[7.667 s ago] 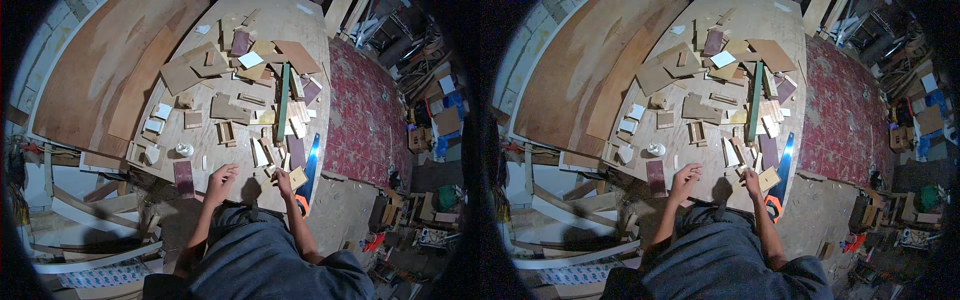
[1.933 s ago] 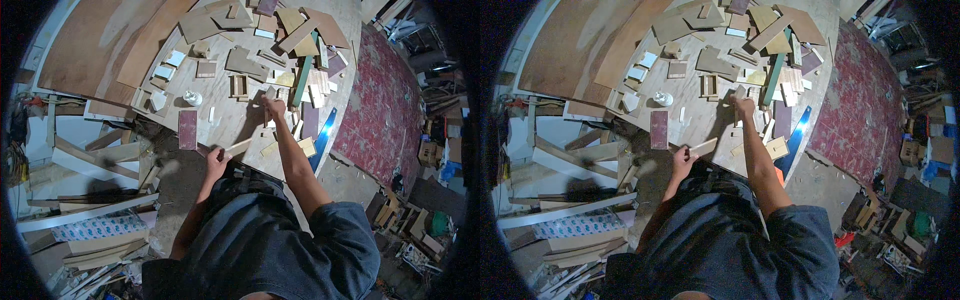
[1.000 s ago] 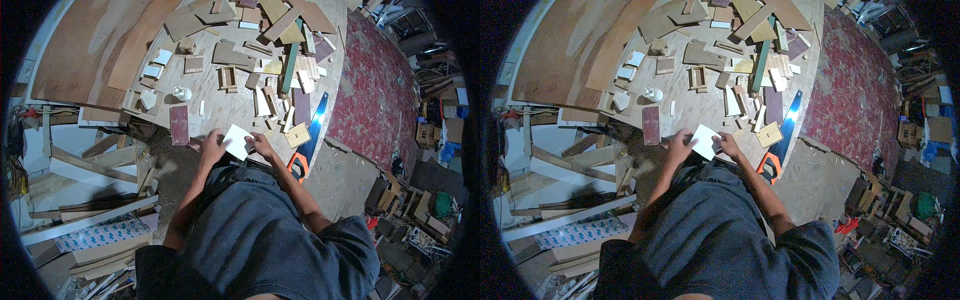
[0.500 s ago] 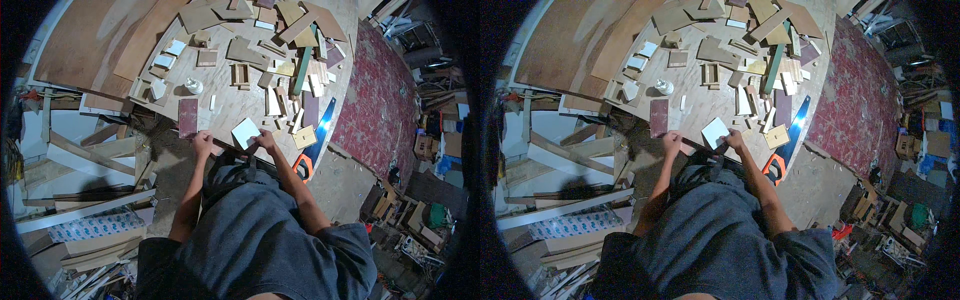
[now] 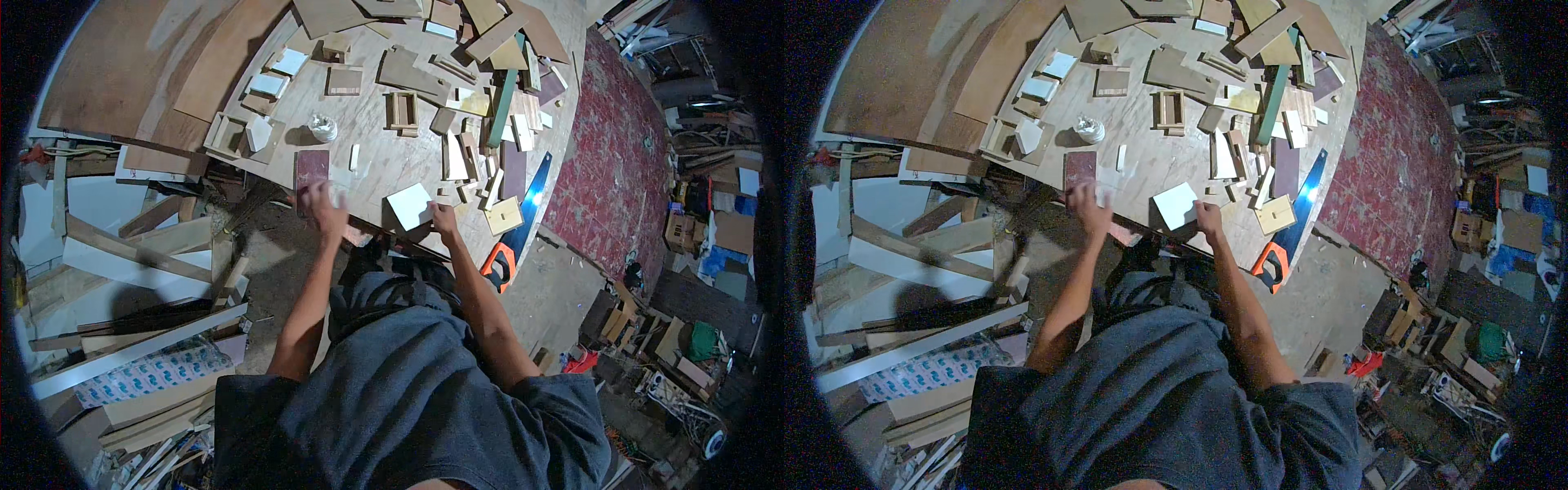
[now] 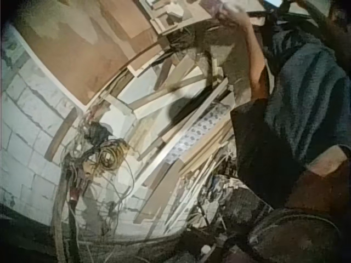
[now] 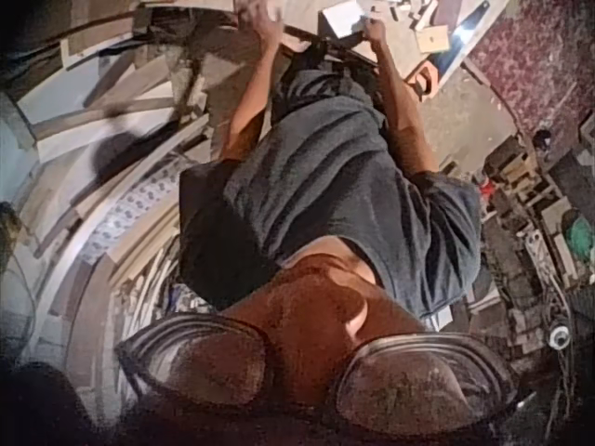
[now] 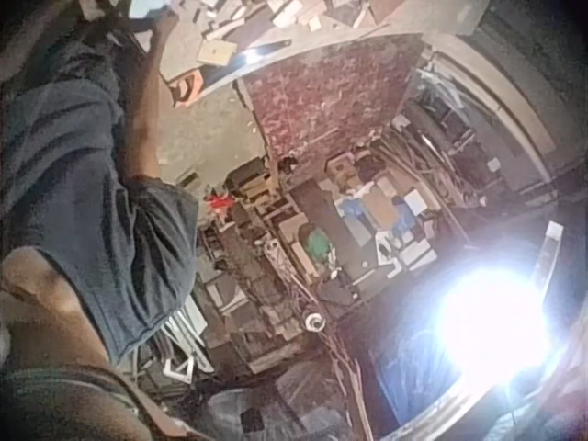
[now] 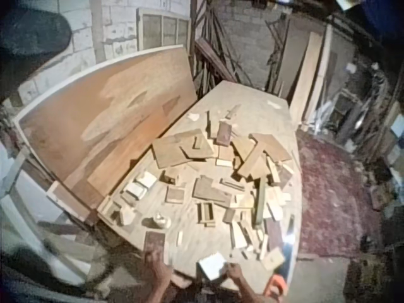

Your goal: Assemble and fit various small wooden components at a workbench, including sanding and test fitting.

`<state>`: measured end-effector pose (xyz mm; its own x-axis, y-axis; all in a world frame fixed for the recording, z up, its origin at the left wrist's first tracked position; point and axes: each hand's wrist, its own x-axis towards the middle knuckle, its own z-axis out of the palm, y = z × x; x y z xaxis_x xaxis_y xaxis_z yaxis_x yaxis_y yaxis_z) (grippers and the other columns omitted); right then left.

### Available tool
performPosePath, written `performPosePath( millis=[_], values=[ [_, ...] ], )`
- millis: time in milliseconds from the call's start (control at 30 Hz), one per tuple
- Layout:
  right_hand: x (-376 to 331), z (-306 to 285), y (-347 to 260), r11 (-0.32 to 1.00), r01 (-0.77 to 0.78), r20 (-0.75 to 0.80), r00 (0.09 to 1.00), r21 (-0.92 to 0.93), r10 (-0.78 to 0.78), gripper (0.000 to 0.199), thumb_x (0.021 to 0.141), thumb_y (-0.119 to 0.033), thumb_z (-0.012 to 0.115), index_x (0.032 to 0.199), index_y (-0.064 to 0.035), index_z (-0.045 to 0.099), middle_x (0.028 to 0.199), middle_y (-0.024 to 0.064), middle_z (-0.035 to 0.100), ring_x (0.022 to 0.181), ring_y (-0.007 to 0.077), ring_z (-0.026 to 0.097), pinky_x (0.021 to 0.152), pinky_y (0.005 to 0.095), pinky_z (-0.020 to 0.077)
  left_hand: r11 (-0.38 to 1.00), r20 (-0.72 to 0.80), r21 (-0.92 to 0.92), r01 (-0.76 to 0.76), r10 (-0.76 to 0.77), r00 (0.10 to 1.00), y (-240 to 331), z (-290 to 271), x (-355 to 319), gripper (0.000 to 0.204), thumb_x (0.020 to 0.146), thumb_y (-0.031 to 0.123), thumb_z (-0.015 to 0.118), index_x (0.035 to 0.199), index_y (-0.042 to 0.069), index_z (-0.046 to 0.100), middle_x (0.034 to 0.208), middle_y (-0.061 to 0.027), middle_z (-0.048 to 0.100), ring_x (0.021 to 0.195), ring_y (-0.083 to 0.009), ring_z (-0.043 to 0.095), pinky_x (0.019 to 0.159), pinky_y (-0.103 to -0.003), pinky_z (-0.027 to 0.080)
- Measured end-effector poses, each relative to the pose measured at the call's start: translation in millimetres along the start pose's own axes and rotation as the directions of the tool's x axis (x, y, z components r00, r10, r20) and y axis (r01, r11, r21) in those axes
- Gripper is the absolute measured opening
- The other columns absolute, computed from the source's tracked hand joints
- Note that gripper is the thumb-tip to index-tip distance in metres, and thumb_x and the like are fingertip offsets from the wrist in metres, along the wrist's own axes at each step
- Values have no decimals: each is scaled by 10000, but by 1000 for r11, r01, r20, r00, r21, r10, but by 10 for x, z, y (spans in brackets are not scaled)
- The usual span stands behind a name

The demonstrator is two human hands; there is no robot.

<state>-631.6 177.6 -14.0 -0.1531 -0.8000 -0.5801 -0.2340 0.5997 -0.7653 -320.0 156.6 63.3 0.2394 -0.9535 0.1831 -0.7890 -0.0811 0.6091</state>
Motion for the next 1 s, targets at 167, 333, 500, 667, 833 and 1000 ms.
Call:
performPosePath(
  millis=[167, 333, 500, 667, 833, 1000],
  values=[
    [-343, 128, -235, 991, -6, 92, 996, 134, -6, 349, 951, -261, 596, 894, 62, 715, 763, 105, 683, 625, 169, 640, 535, 317, 516, 852, 548, -370, -372, 523, 653, 892, 162, -257, 840, 695, 445, 801, 1338, -10, 509, 1339, -223, 537, 1249, -370, 507, 1078, -432, 378],
    [-485, 161, -579, 914, -229, 159, 970, 336, 184, 390, 969, -316, 549, 916, 53, 663, 762, 144, 681, 639, 242, 686, 583, 351, 566, 953, 774, -230, -195, 301, 557, 1061, 242, -357, 623, 818, 81, 596, 1410, -11, 423, 1182, -305, 598, 1124, -436, 570, 941, -491, 465],
    [-589, -84, -819, 876, -181, 114, 983, 447, 144, 445, 1021, -321, 476, 911, 63, 671, 757, 117, 697, 634, 216, 681, 595, 344, 568, 908, 724, -409, -91, 384, 573, 1177, 63, -77, 400, 852, 25, 580, 1242, -55, 547, 995, -295, 664, 910, -370, 677, 740, -410, 532],
    [-699, -122, -1101, 899, 389, -99, 905, -200, -414, 246, 954, -145, 571, 1090, 39, 663, 952, 143, 702, 794, 210, 681, 728, 302, 548, 363, 856, -484, 796, 8, 516, 770, 217, -224, 310, 925, 172, 632, 1191, 14, 607, 1041, -53, 673, 916, -175, 668, 756, -317, 551],
    [-1452, 190, -1503, 289, 699, 467, 674, -654, -572, 654, 979, -392, 485, 1520, -86, 281, 1572, 112, 304, 1454, 312, 277, 1167, 564, 174, 20, 864, -503, 864, -15, 503, 663, 245, -330, 356, 1000, 281, 533, 1278, 59, 555, 1163, -97, 646, 1030, -222, 655, 820, -371, 569],
    [-1166, -8, -1109, 230, 405, 306, 878, -885, -369, 838, 957, -632, 364, 1543, -56, 203, 1624, 95, 177, 1497, 295, 157, 1090, 740, -10, -69, 863, -503, 861, 4, 505, 567, 187, -425, 418, 1000, 292, 537, 1334, 43, 504, 1218, -129, 627, 1106, -279, 637, 896, -484, 567]
  ],
)
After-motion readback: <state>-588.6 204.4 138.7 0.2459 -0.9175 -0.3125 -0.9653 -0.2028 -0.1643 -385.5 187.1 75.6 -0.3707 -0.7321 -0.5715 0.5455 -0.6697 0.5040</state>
